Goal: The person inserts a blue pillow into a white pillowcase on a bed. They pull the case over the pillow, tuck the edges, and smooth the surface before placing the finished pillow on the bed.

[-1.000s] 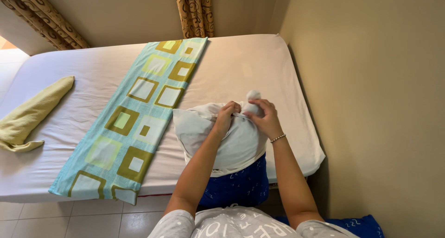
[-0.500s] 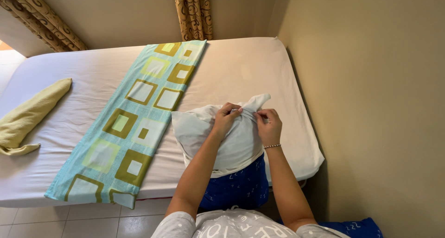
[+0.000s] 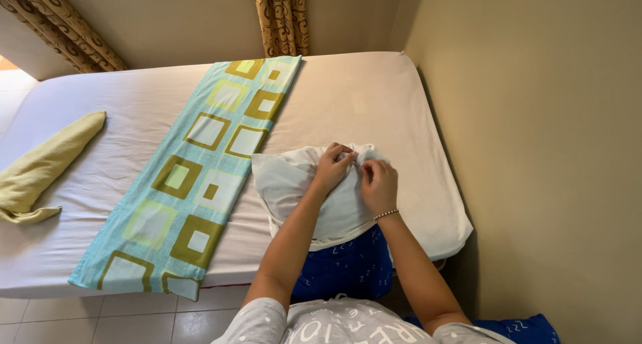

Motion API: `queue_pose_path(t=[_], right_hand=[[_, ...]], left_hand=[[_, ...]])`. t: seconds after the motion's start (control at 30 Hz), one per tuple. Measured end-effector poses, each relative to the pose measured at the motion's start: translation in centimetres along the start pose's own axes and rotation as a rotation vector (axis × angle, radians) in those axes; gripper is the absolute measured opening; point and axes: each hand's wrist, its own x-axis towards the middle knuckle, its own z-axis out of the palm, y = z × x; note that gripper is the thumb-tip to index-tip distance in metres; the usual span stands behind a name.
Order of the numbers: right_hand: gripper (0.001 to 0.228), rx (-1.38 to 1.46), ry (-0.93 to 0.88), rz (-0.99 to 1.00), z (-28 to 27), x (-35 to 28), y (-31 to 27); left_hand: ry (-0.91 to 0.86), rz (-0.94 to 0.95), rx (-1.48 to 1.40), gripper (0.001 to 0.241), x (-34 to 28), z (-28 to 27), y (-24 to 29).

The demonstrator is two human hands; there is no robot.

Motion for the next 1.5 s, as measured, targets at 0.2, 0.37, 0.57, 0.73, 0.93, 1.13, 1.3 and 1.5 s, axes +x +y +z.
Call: queue_pose_path(t=[0.2, 0.37, 0.57, 0.73, 0.93, 1.13, 1.3, 1.5], right_hand=[[0.006, -0.039, 0.154, 0.068, 0.8, 1.2, 0.7], [0.008, -0.044, 0.148, -0.057, 1.1, 1.4, 0.1], [0.009, -0.122, 0.127, -0.103, 1.0, 1.0, -0.4], [0.019, -0.208, 0.111, -0.007, 0.6, 1.9, 0.5], [0.026, -0.218, 0.03, -0.01, -0.1, 3.6, 0.3], [0.019, -0.349, -0.005, -0.091, 1.7, 4.3, 1.9], [0.008, -0.316, -0.062, -0.253, 2.9, 3.2, 2.1], [0.015, -0.116, -0.283, -0.051, 2.5, 2.6, 0.8]], left_hand=[[-0.27, 0.236, 0.06, 0.021, -0.4, -0.6, 1.3], [-0.192, 0.157, 0.027, 0.025, -0.3, -0.6, 0.6], [-0.116, 0.077, -0.141, 0.028, 0.2, -0.5, -2.3], [-0.185, 0.064, -0.148, 0.014, -0.4, -0.9, -0.9], [-0.146, 0.054, -0.258, 0.021, -1.6, -1.1, 0.9], [-0.104, -0.067, -0.174, 0.014, -1.9, -0.8, 1.0], [0.004, -0.059, -0.123, 0.019, -1.6, -1.3, 1.9], [-0.049, -0.022, -0.251, 0.022, -0.5, -1.4, -2.0]])
